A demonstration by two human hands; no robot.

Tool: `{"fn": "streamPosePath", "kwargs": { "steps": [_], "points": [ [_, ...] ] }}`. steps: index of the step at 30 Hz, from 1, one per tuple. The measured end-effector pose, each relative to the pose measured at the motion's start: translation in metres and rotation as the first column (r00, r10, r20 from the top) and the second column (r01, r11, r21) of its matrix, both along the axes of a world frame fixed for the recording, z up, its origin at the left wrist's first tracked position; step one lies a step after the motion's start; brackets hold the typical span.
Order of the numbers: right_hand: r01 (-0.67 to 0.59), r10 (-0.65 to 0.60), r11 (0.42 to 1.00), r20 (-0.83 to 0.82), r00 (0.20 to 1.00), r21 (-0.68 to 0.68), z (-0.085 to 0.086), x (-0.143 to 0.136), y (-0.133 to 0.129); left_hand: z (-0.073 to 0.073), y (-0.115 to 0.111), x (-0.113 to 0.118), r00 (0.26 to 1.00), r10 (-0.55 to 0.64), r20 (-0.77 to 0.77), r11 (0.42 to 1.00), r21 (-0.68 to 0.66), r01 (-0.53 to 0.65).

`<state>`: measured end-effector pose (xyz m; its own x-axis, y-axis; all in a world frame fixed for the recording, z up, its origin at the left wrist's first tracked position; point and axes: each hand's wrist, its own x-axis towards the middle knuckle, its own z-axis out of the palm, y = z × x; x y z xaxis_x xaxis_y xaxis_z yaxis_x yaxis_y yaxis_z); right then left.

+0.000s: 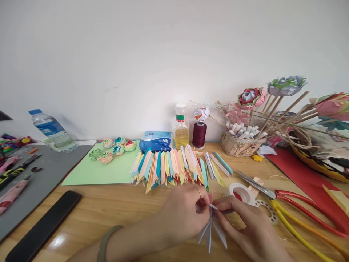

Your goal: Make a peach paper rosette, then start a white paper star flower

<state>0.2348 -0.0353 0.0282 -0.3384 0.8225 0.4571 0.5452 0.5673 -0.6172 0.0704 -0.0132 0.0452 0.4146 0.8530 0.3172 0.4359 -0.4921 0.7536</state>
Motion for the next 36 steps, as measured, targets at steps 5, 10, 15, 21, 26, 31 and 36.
{"fn": "streamPosePath", "kwargs": {
  "steps": [5,10,15,21,26,31,36],
  "points": [
    [0.002,-0.024,0.973,0.089,0.996,0.231,-0.005,0.009,0.008,-0.007,-0.001,-0.001,0.993,-0.023,-0.116,0.824,0.560,0.085],
    [0.008,-0.046,0.947,0.110,0.993,0.321,-0.004,0.016,0.013,0.001,0.002,-0.004,0.981,-0.066,0.185,0.998,0.020,0.063],
    [0.019,-0.089,0.910,0.150,0.985,0.414,-0.005,0.019,0.014,0.000,0.006,-0.002,0.973,-0.119,0.197,0.969,-0.189,0.157],
    [0.212,-0.208,0.960,-0.039,0.977,0.183,0.004,0.013,0.006,-0.011,0.005,-0.002,0.984,-0.097,0.149,0.973,0.223,0.062],
    [0.031,-0.083,0.947,-0.151,0.985,-0.318,0.013,0.005,0.010,-0.013,0.005,-0.002,0.992,-0.067,0.110,0.942,0.336,0.026],
    [-0.078,-0.065,0.869,-0.269,0.961,-0.489,0.015,0.005,0.017,-0.015,0.007,0.000,0.949,-0.107,0.297,0.988,0.139,0.068],
    [-0.129,-0.082,0.812,-0.330,0.940,-0.569,0.017,0.009,0.016,-0.018,0.006,0.000,0.867,-0.129,0.481,0.976,-0.095,0.197]
  ]
}}
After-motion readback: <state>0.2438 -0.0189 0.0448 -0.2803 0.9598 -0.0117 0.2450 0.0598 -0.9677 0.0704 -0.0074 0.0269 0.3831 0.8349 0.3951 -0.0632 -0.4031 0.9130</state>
